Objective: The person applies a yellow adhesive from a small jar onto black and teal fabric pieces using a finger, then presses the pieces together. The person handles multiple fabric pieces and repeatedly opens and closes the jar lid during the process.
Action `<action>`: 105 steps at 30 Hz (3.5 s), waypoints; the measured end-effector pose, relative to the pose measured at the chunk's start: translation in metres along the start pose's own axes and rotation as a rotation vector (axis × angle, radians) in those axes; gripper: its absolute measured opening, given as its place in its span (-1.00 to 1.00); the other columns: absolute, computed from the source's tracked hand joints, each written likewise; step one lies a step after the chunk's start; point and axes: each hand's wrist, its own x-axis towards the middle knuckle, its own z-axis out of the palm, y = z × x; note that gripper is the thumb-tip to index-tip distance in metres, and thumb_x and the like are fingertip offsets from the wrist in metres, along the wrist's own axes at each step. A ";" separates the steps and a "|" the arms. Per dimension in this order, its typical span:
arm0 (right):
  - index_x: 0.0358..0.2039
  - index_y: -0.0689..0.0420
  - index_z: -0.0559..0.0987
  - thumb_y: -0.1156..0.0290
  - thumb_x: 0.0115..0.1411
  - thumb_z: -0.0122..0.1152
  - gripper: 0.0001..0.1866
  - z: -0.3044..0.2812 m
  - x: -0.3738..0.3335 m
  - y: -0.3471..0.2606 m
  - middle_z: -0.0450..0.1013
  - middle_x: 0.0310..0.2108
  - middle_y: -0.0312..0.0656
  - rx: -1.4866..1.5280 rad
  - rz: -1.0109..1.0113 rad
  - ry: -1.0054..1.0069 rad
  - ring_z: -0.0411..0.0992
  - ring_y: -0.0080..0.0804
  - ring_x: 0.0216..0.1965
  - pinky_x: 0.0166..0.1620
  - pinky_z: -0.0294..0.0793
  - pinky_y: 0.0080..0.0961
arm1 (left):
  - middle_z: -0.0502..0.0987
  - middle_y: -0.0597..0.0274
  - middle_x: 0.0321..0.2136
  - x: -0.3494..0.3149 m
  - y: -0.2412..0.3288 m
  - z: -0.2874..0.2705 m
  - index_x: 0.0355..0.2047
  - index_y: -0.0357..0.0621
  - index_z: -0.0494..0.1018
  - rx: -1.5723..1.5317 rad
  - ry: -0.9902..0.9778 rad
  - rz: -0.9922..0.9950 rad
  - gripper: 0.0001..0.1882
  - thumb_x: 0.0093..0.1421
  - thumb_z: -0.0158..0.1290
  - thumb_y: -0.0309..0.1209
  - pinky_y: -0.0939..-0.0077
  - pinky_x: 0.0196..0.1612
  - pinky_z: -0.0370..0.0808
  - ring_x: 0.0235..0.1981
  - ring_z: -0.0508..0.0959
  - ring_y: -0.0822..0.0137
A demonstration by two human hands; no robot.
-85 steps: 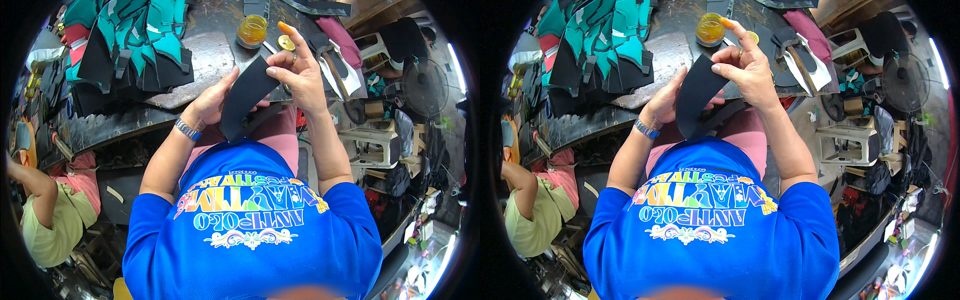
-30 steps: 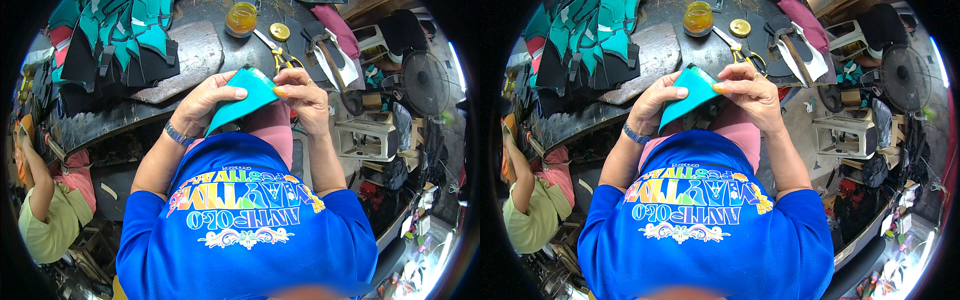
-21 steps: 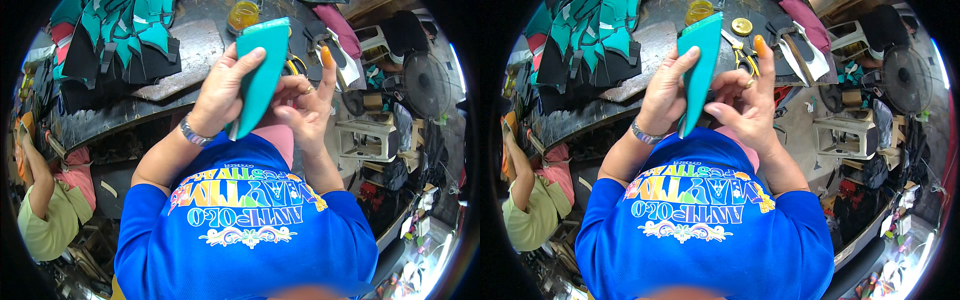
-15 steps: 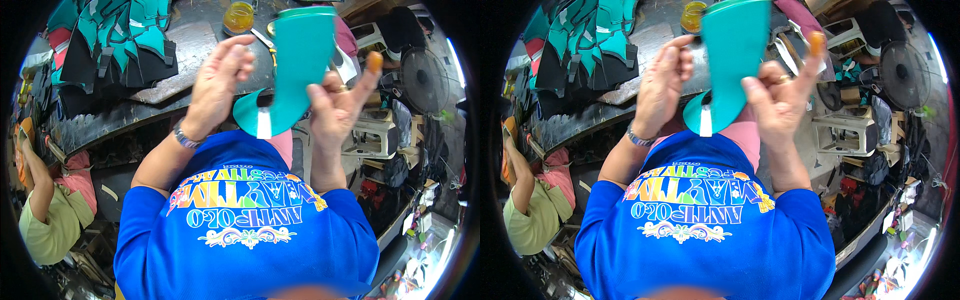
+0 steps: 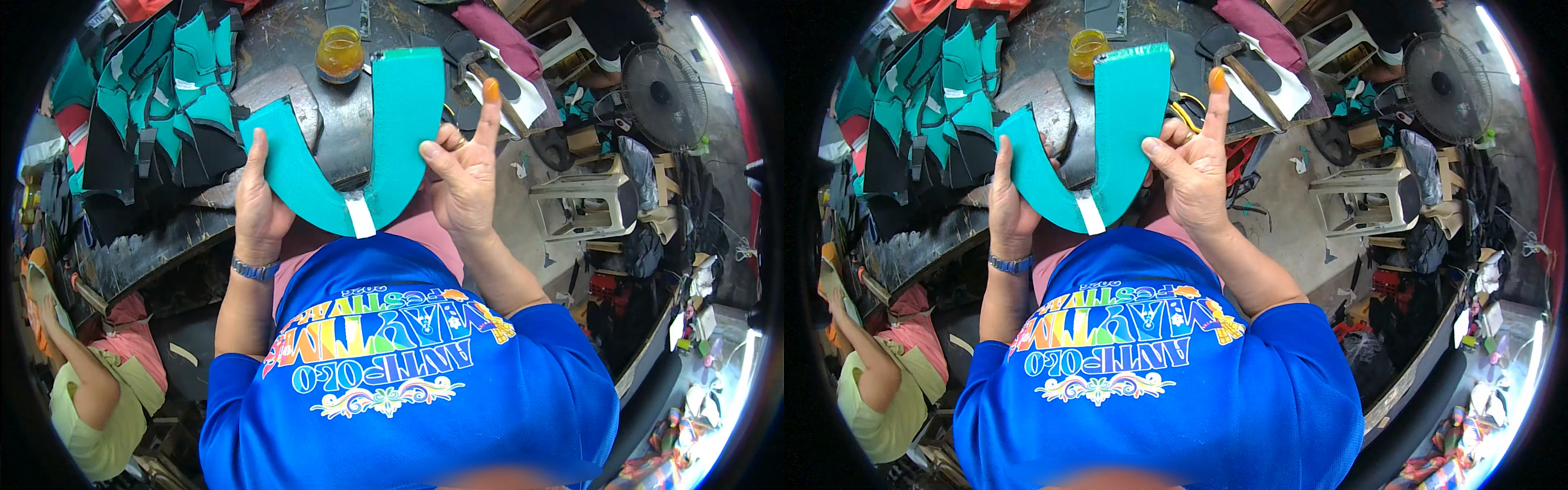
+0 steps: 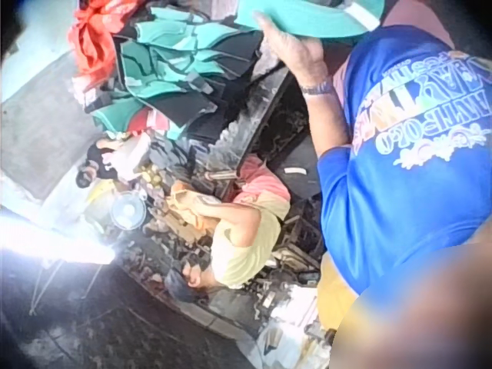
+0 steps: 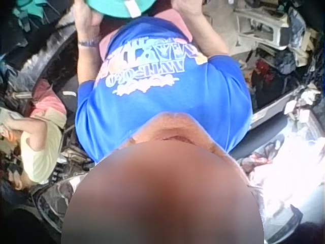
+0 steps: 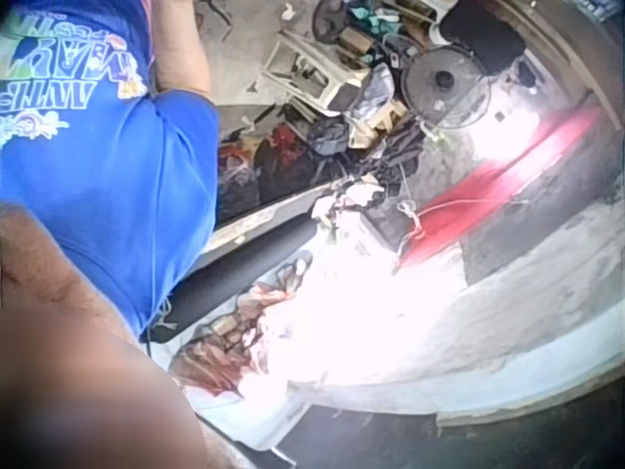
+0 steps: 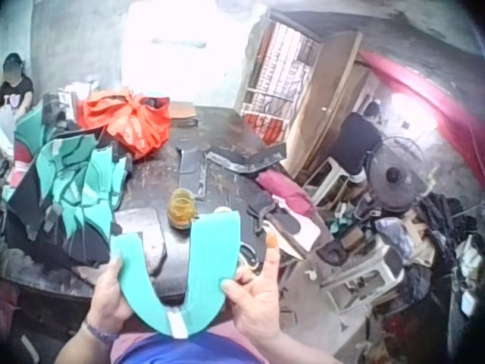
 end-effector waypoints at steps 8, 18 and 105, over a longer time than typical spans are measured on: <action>0.45 -0.03 -0.38 0.66 0.16 0.25 0.13 -0.032 -0.002 0.040 0.46 -0.49 -0.19 -0.387 0.217 0.034 0.43 -0.58 -0.58 -0.50 0.50 -0.65 | 0.59 0.18 -0.13 0.008 0.049 0.022 0.02 -0.26 0.42 0.252 -0.140 0.127 -0.70 0.32 0.09 -0.43 0.46 -0.15 0.63 -0.17 0.64 0.37; -0.03 0.08 0.65 0.73 0.17 0.12 -0.61 -0.023 0.067 -0.012 0.31 0.04 -0.26 -0.686 -0.326 -0.291 0.35 -0.58 -0.05 0.00 0.39 -0.58 | 0.58 0.25 -0.11 0.045 0.059 0.059 0.14 -0.25 0.37 0.658 -0.360 -0.033 -0.50 0.23 0.21 -0.36 0.60 -0.09 0.57 -0.17 0.59 0.52; 0.45 0.08 -0.19 0.57 0.04 0.36 0.12 -0.194 0.138 -0.037 0.39 0.02 0.15 -1.244 -0.039 0.677 0.43 -0.12 0.00 0.07 0.41 -0.17 | 0.58 0.28 -0.47 -0.001 0.006 -0.001 -0.22 -0.26 0.62 1.147 0.036 0.478 -0.88 0.24 0.15 -0.56 0.72 -0.48 0.41 -0.55 0.52 0.58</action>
